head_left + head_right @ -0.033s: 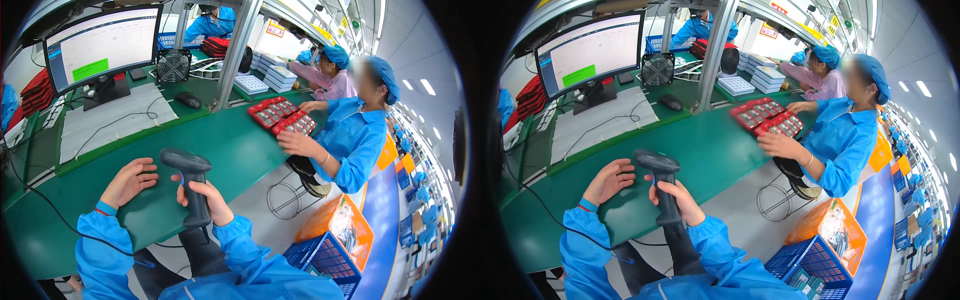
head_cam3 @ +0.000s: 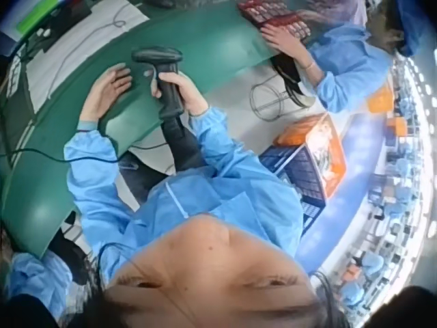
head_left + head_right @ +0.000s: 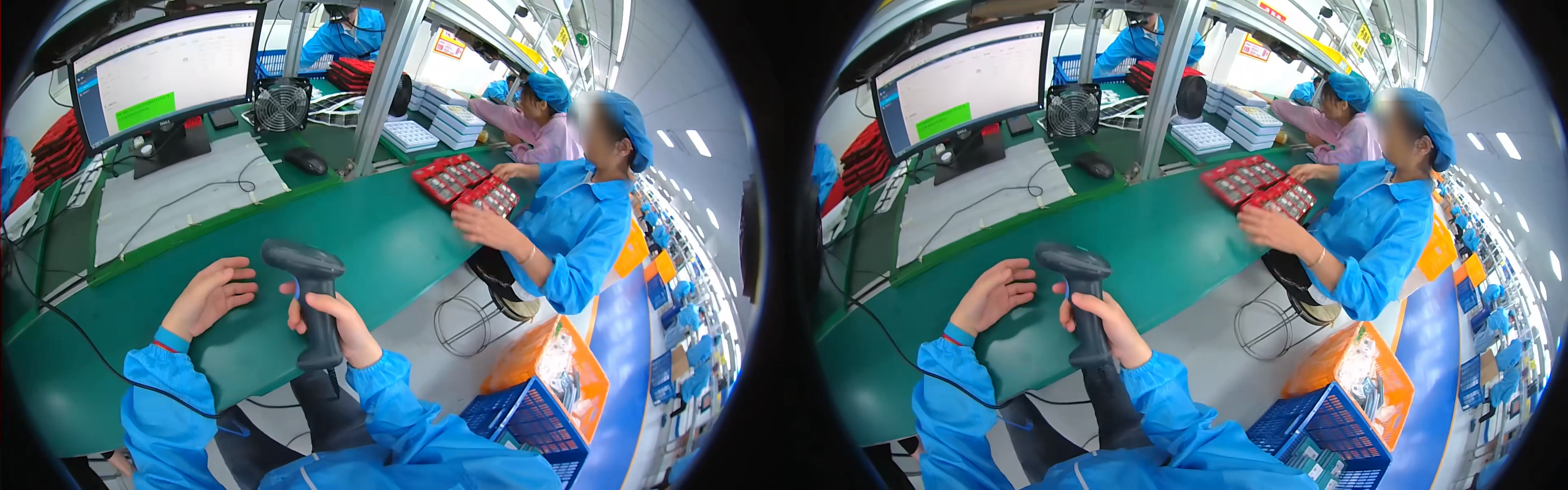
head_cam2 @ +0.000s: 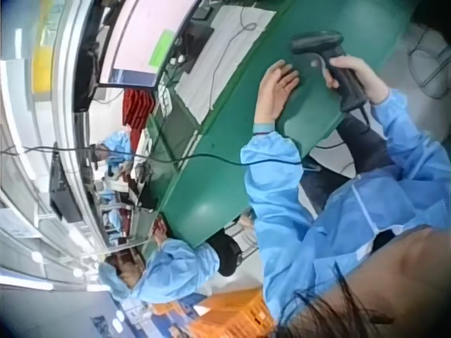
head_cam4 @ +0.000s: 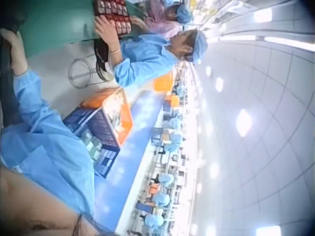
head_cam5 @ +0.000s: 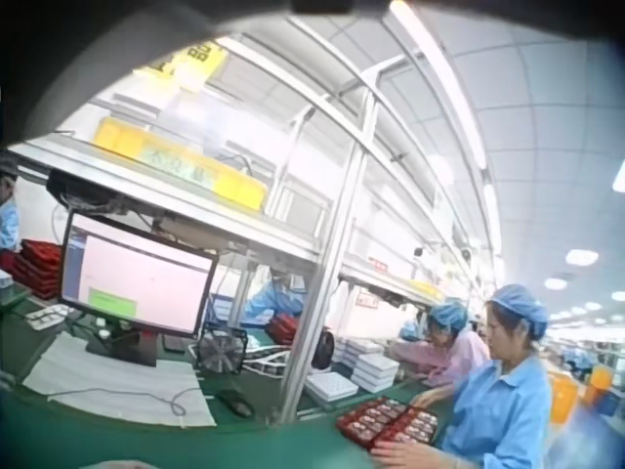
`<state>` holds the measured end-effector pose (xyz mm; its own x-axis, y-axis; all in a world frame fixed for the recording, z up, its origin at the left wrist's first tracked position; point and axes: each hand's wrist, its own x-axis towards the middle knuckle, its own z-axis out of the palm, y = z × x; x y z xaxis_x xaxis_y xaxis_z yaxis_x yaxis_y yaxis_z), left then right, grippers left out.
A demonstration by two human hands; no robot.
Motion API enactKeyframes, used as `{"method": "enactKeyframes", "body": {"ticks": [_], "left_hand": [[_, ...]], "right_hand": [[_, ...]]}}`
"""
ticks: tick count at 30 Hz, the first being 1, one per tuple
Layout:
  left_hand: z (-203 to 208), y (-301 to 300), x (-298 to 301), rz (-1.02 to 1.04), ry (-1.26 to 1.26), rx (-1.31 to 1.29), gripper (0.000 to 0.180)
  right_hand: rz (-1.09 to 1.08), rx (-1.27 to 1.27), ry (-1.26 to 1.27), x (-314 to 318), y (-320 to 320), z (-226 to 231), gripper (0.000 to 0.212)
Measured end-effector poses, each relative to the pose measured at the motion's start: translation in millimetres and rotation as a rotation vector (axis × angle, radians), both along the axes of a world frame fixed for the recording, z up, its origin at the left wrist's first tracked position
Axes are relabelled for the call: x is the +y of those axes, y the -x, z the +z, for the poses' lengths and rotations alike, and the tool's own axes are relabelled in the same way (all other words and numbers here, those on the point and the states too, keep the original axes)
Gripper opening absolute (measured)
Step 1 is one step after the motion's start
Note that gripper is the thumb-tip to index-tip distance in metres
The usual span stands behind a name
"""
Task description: The person picks up handheld electronic devices from a tray, scans each one with a handheld barcode scanner, places them back into the tray, and slides the tray down the workbench.
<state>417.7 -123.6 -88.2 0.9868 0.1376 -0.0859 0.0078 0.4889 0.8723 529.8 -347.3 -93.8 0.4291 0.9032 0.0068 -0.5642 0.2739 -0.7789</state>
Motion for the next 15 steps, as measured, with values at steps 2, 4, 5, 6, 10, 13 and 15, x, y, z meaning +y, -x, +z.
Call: {"method": "enactKeyframes", "body": {"ticks": [2,4,5,6,10,13,15], "left_hand": [[1,0,1,0.016,-0.04,0.023,0.044],[-2,0,1,0.049,-0.095,0.037,0.041],[-5,-3,2,0.057,-0.079,0.042,0.041],[-9,-5,3,0.054,-0.073,0.043,0.041],[-23,-11,9,0.084,-0.101,0.038,0.039],[-21,-11,11,0.095,-0.122,0.041,0.039],[-22,-11,8,0.098,-0.136,0.049,0.039]], "right_hand": [[-0.003,0.034,0.013,9,-5,-3,0.044],[-0.006,0.08,0.03,12,-6,-9,0.039],[-0.01,0.082,0.036,13,-8,-12,0.039],[-0.021,0.079,0.045,14,-9,-15,0.038],[-0.048,0.073,0.052,17,-14,-26,0.037],[-0.028,0.06,0.058,18,-14,-23,0.038],[0.0,0.065,0.065,16,-15,-26,0.038]]}}
